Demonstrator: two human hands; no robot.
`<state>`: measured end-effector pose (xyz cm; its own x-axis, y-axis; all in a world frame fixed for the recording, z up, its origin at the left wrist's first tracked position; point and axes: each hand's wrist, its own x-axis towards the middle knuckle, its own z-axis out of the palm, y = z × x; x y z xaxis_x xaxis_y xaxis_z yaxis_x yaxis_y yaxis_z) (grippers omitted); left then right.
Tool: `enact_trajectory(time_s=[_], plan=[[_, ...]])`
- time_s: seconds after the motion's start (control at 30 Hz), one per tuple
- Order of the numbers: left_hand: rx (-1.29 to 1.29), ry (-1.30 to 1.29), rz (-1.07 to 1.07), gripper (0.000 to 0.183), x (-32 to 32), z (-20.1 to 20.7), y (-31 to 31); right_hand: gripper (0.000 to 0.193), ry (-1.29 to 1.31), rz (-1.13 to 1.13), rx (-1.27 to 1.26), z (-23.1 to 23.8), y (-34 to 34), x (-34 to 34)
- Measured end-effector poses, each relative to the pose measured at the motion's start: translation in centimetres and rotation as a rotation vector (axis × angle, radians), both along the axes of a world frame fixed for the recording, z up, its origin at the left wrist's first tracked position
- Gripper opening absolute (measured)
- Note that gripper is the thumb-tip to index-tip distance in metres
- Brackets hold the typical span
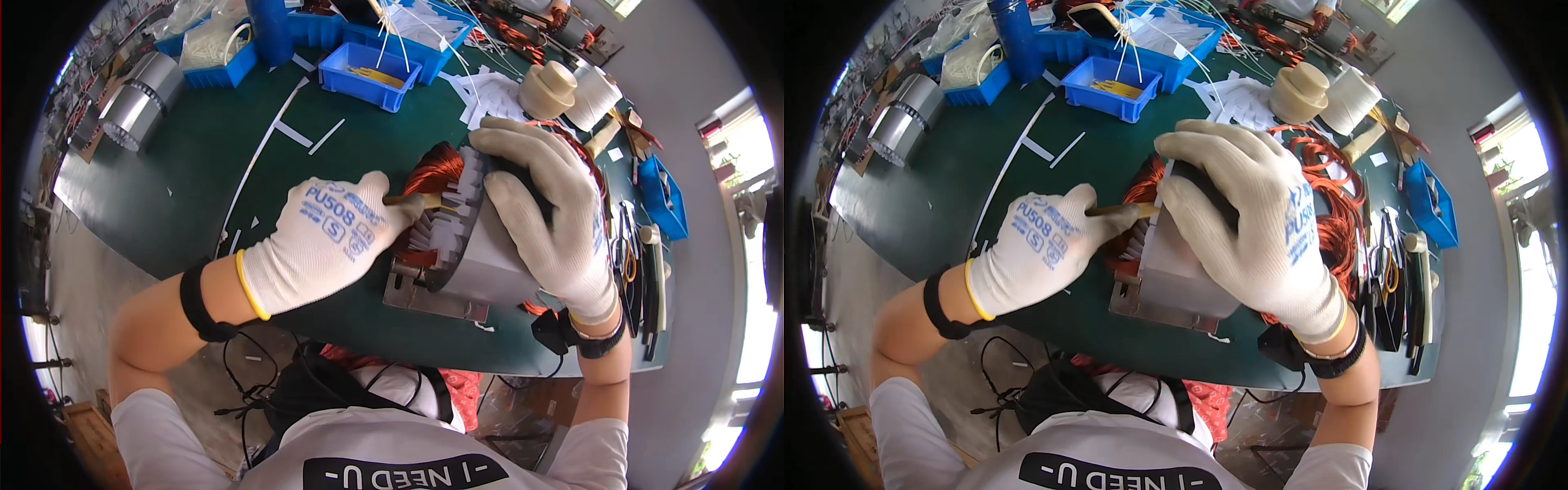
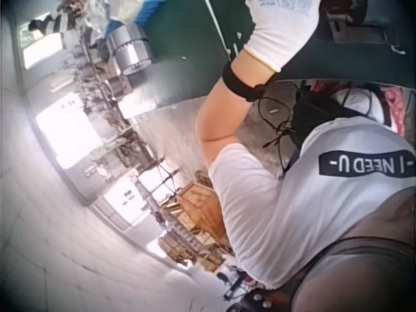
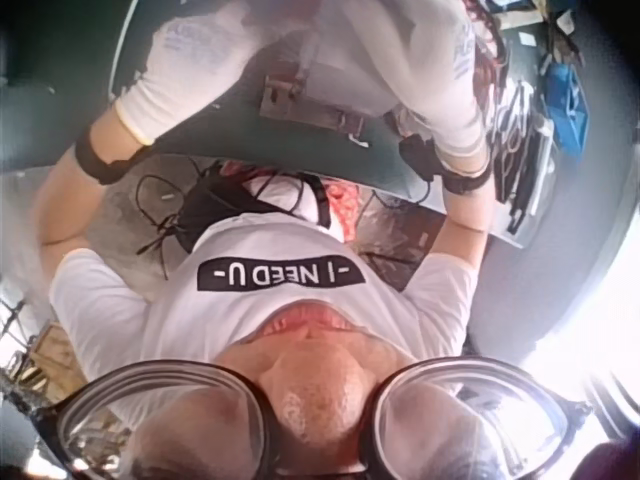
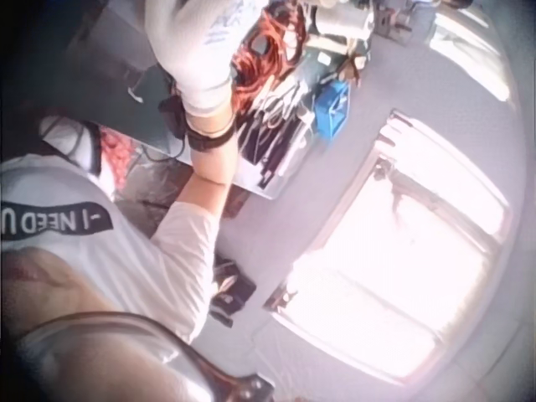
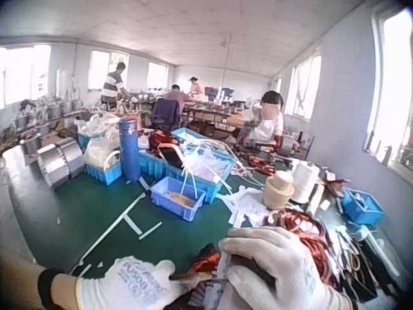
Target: Manually winding and inserting copper wire coils into a motor stator.
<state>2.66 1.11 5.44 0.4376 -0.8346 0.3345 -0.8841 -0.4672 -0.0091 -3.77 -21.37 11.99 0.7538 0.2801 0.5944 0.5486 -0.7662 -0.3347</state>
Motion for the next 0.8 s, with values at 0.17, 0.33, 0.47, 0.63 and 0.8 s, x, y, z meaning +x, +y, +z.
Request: enact_trajectory(time_s=[0.17, 0.33, 0.47, 0.63, 0.8], plan=[[0.032, -0.087, -0.016, 0.042, -0.6, 0.5, 0.3, 0.024, -0.081, -0.088, 0.024, 0.2, -0.3, -1.5], [-0.191, 0.079, 0.041, 0.03, 1.4, -0.8, 5.4, 0.015, 0.135, -0.396, 0.374, -1.8, -5.4, -7.9], [-0.434, 0.411, -0.012, 0.023, 3.4, -2.1, 3.2, 0.014, 0.462, -0.456, 0.197, -5.6, -7.7, -7.2], [-0.249, 1.128, 0.163, 0.026, 0.7, -0.6, -4.7, 0.046, 0.785, -0.357, 0.308, -7.9, -7.3, -6.0], [-0.334, 1.053, -0.078, 0.037, 3.5, -6.1, -5.1, 0.027, 0.108, -0.344, 0.162, -12.6, -6.1, -5.8]])
